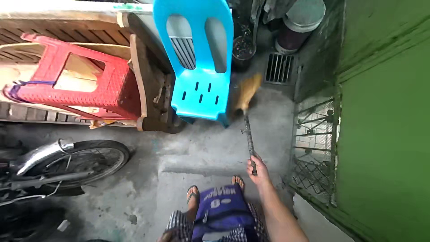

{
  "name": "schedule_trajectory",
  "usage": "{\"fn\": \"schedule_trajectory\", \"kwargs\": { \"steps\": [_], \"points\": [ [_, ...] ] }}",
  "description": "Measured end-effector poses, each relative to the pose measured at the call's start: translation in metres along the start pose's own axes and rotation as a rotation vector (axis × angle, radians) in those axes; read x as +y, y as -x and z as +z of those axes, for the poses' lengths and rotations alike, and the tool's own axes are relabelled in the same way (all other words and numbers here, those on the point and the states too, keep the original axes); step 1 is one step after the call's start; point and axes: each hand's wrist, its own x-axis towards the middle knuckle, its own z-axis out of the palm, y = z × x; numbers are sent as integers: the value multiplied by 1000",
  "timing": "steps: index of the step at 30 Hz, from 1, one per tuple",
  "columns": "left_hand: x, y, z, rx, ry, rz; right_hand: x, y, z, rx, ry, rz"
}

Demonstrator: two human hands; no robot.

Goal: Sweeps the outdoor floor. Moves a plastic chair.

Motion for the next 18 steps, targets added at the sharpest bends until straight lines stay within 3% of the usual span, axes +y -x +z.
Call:
{"fn": "schedule_trajectory", "kwargs": {
  "steps": [3,5,9,12,14,16,18],
  "points": [
    [27,7,-24,216,227,69,-21,48,-33,-66,107,-106],
    [41,6,-35,263,310,52,-43,100,-47,17,186,-128],
    [68,-17,-49,201,296,102,-74,171,-83,209,451,-28],
    [91,-43,-61,81,198,142,-61,166,-155,231,792,70],
    [108,-64,-74,15,121,188,-46,162,-181,246,933,98],
    [124,-90,-89,-20,31,243,-47,165,-168,260,1031,95],
    [145,-124,-108,-46,-26,284,-71,156,-122,158,1054,49]
  ]
}}
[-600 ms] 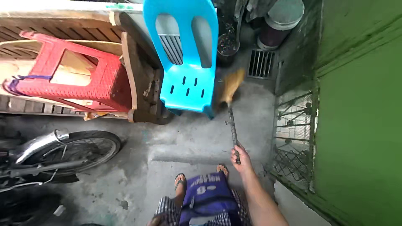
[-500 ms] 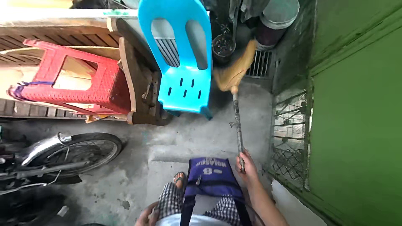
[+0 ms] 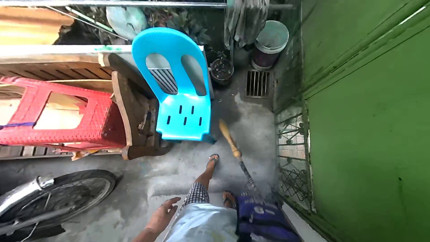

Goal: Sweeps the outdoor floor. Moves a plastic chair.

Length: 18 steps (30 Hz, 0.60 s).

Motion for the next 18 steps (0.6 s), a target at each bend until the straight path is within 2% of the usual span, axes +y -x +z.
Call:
{"fn": "schedule_trajectory", "kwargs": {
  "steps": [2,4,6,8,11,13,15,18],
  "points": [
    [11,-50,-22,-6,-35,46,-66,-43,-1,-45,-133,-90],
    [22,-105,-51,4,-76,84,-142,-104,1,-6,-242,-32],
    [37,-148,-85,62,-99,129,-222,-185,-3,-1,-6,40],
    [49,-164,-118,160,-60,138,-284,-262,-4,6,329,73],
    [50,-164,-158,327,116,140,-347,-329,11,232,434,35],
    [39,-159,-170,397,215,123,-348,-335,20,376,404,-53],
    [30,-156,-170,472,273,97,-312,-317,11,448,308,-135],
    [46,-167,-174,488,387,126,-253,-239,-20,439,185,-194]
  ]
}}
